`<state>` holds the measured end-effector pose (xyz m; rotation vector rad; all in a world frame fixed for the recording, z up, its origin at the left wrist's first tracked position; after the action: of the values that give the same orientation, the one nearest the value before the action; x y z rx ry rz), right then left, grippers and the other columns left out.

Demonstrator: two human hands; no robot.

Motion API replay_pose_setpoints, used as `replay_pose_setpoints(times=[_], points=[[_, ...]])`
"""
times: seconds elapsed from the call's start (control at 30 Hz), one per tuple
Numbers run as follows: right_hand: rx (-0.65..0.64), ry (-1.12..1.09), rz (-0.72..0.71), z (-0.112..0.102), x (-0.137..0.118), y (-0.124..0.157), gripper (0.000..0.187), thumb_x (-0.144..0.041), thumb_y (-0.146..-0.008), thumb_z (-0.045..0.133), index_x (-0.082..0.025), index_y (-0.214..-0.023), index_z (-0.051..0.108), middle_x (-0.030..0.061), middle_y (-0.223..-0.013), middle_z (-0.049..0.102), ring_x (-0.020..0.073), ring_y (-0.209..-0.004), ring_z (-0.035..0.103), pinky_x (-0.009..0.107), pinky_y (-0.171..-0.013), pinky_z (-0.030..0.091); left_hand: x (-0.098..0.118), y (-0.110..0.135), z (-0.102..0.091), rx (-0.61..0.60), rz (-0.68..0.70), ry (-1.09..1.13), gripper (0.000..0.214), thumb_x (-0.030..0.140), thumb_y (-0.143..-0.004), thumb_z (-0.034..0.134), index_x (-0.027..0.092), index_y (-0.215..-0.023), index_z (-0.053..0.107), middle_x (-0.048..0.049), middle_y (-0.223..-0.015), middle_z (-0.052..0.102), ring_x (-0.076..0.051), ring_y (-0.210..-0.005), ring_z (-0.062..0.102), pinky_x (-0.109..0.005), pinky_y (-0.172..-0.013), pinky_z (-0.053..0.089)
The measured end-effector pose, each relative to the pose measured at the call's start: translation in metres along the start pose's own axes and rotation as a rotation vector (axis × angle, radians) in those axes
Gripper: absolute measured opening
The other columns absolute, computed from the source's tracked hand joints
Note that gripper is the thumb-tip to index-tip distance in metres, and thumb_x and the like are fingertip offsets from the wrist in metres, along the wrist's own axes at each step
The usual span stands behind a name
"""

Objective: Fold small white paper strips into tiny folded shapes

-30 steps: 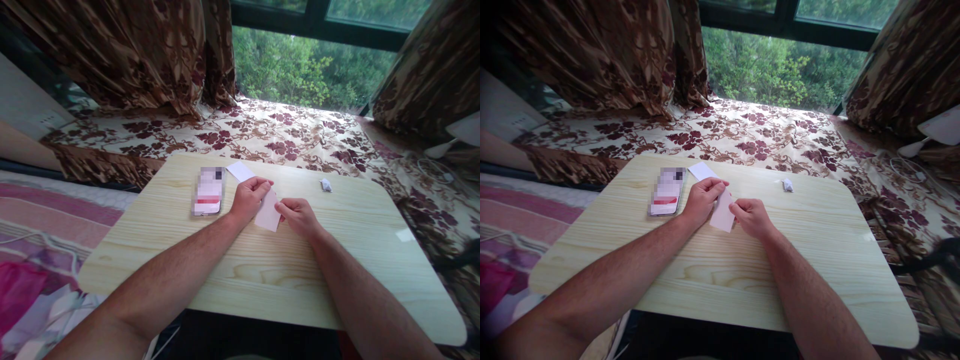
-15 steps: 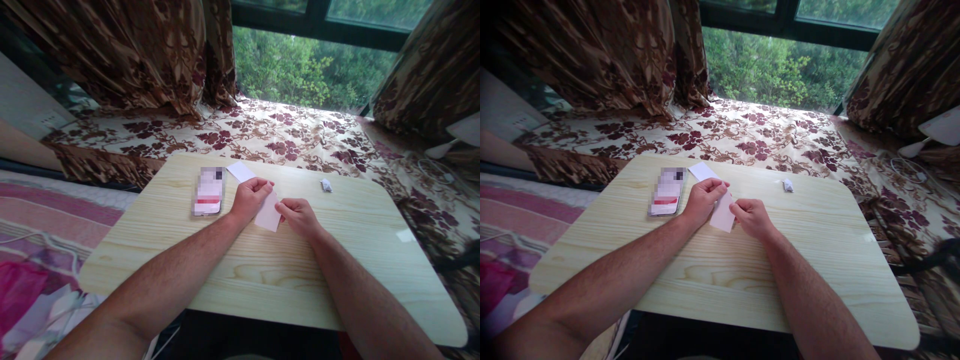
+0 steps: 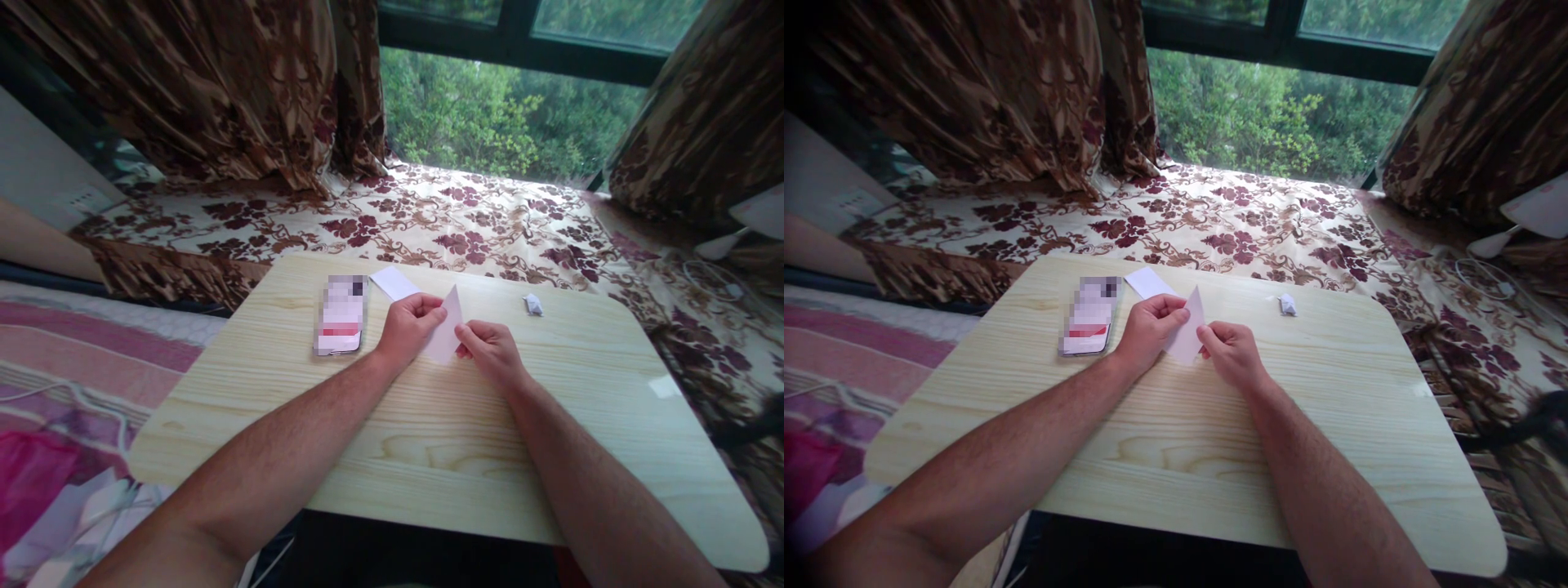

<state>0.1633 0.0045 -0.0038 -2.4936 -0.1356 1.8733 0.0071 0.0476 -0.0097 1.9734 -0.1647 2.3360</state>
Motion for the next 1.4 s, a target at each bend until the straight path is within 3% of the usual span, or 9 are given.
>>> replay_pose_setpoints(times=[0.6, 0.9, 1.4], points=[[0.037, 0.094, -0.032, 0.0003, 0.0043, -0.0005, 0.05, -0.054, -0.088, 0.055, -0.017, -0.055, 0.056, 0.0001, -0.049, 0.054, 0.01, -0.046, 0.044, 0.023, -0.045, 0.031, 0.0013, 0.0025, 0.0032, -0.045, 0.039, -0.084, 0.023, 0.03, -0.07, 0.076, 0.014, -0.087, 0.073, -0.0023, -0.072, 0.072, -0.012, -0.06, 0.061, -0.022, -0.055, 0.045], [-0.023, 0.127, -0.001, 0.0007, 0.0038, -0.0001, 0.053, -0.055, -0.091, 0.05, -0.016, -0.057, 0.061, 0.003, -0.052, 0.059, 0.0114, -0.048, 0.049, 0.023, -0.048, 0.035, 0.0013, 0.0001, -0.0001, 0.011, 0.017, -0.026, 0.026, 0.032, -0.067, 0.08, 0.015, -0.084, 0.071, -0.0015, -0.072, 0.07, -0.012, -0.062, 0.061, -0.023, -0.057, 0.046], [-0.055, 0.129, -0.017, 0.0015, 0.0052, -0.001, 0.052, -0.058, -0.09, 0.05, -0.017, -0.059, 0.059, 0.0016, -0.053, 0.058, 0.0116, -0.048, 0.049, 0.023, -0.047, 0.036, 0.0042, 0.0015, 0.0003, -0.006, 0.004, -0.011, 0.026, 0.033, -0.066, 0.08, 0.015, -0.08, 0.068, 0.001, -0.067, 0.066, -0.011, -0.058, 0.057, -0.022, -0.055, 0.043]])
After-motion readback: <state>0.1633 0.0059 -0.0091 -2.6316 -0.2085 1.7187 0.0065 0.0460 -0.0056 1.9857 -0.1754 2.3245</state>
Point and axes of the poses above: each hand's wrist, its own y-axis away from the middle knuckle, its own z-axis out of the palm, x = y × z, the point moved 3 cm from there along -y, towards the middle knuckle
